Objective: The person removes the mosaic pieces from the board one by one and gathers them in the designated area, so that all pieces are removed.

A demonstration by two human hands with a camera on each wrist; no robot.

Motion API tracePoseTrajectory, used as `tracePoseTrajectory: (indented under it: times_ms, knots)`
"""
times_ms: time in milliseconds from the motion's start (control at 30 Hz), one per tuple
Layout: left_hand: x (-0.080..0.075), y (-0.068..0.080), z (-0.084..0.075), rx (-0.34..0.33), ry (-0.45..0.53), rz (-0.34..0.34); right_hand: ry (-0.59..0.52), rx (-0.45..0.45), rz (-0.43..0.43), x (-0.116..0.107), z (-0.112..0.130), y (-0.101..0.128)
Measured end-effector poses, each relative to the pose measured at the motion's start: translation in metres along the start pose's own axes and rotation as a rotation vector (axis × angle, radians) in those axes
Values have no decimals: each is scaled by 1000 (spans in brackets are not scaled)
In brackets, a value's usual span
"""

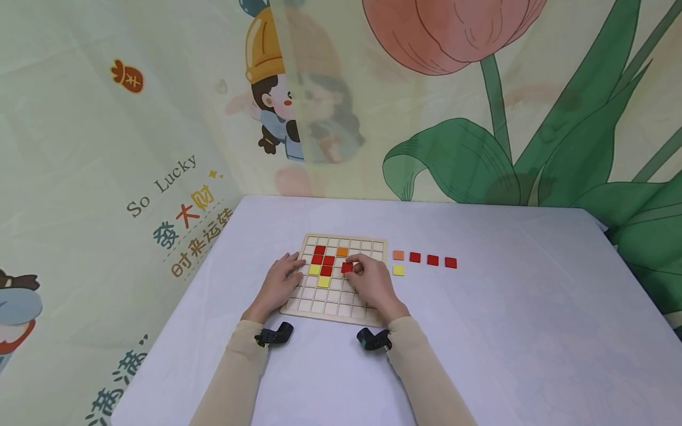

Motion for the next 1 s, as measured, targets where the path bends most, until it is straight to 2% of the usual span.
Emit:
tracePoseTrajectory:
  times_ms: [167, 367, 600, 767, 1000]
  knots:
    - [0, 0, 1, 9, 1, -3, 18, 45, 46, -17, -6, -2]
    - [0, 0, 1, 3, -2, 1, 18, 120, 51, -37, -13, -6]
    - [-1, 1, 0, -4, -2, 0, 21, 166, 4, -57, -20, -7]
    - [0, 0, 0, -8, 5, -3, 41, 173, -30, -74, -33, -9]
    - [-1, 0, 0, -1, 5, 11, 32, 227, -63, -98, -52, -6]
Point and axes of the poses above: each hand's wrist, its own y-axis away from the middle knuckle, its own x-axis out of the palm, z = x × y, the point moved 1 cm from there along -y, towards the middle knuckle, and after that the axes turned 4 degrees about -z, right-handed, at the moved point
